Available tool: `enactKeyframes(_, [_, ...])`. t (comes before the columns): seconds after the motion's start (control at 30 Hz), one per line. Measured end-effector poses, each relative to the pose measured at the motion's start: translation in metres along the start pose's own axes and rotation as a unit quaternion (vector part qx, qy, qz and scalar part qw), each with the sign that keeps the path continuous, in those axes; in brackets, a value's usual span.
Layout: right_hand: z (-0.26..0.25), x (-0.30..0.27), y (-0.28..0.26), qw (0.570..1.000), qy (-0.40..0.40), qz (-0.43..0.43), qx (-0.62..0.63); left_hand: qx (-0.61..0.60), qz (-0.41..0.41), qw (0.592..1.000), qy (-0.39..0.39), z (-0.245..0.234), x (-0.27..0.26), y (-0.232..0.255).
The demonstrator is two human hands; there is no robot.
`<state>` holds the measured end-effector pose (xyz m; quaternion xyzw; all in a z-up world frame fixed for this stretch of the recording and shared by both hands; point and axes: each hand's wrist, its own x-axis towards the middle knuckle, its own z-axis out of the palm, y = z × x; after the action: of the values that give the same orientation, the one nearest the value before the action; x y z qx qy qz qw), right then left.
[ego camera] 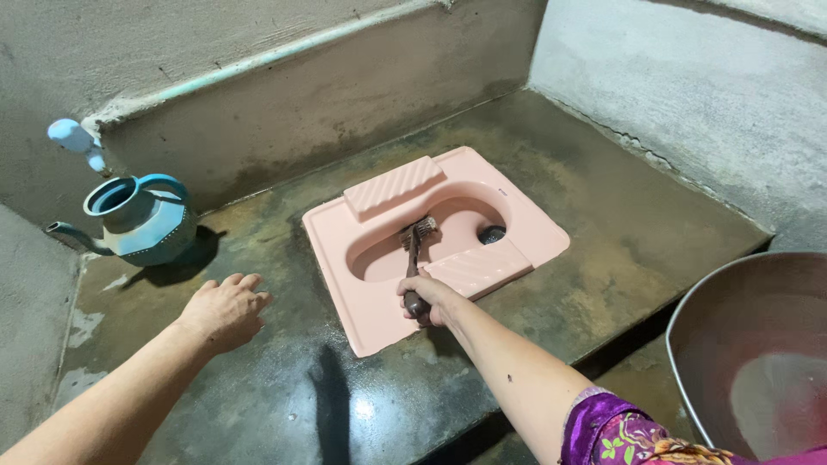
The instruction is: The person cleans a squat toilet by scrubbing the interior bowl with a brush and rinsing the surface with water poured from a red jug.
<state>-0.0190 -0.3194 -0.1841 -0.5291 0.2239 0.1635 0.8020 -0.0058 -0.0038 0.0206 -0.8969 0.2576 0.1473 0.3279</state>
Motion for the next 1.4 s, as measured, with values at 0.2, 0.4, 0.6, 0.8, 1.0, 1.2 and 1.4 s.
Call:
enactKeyframes(0.2, [0.007, -0.027, -0.007, 0.996, -0.001, 0.073, -0.042, 0.000, 0.000, 1.000, 0.005, -0.004, 0.000, 0.001])
enactKeyframes(0.4, [-0.007, -0.012, -0.017, 0.993, 0.036, 0.051, 0.097, -0.001, 0.000, 1.000, 0.024, 0.000, 0.000, -0.001])
enactKeyframes(0.6, [-0.030, 0.028, -0.018, 0.990, 0.030, -0.070, -0.122, -0.009, -0.007, 1.000, 0.023, 0.004, 0.001, -0.005])
enactKeyframes(0.8, [-0.037, 0.000, -0.040, 0.955, 0.232, -0.015, -0.187, -0.002, -0.009, 1.000, 0.010, 0.002, 0.003, -0.005])
enactKeyframes(1.0, [-0.092, 0.045, -0.031, 0.978, 0.138, 0.030, 0.154, -0.010, -0.013, 1.000, 0.006, -0.002, 0.003, -0.001])
enactKeyframes(1.2, [-0.113, 0.064, -0.027, 0.992, 0.108, 0.039, -0.044, -0.013, -0.017, 1.000, -0.002, 0.000, 0.004, -0.001])
enactKeyframes(1.4, [-0.053, -0.016, -0.049, 0.888, 0.225, -0.007, -0.401, -0.020, -0.005, 1.000, 0.015, 0.007, 0.003, -0.005])
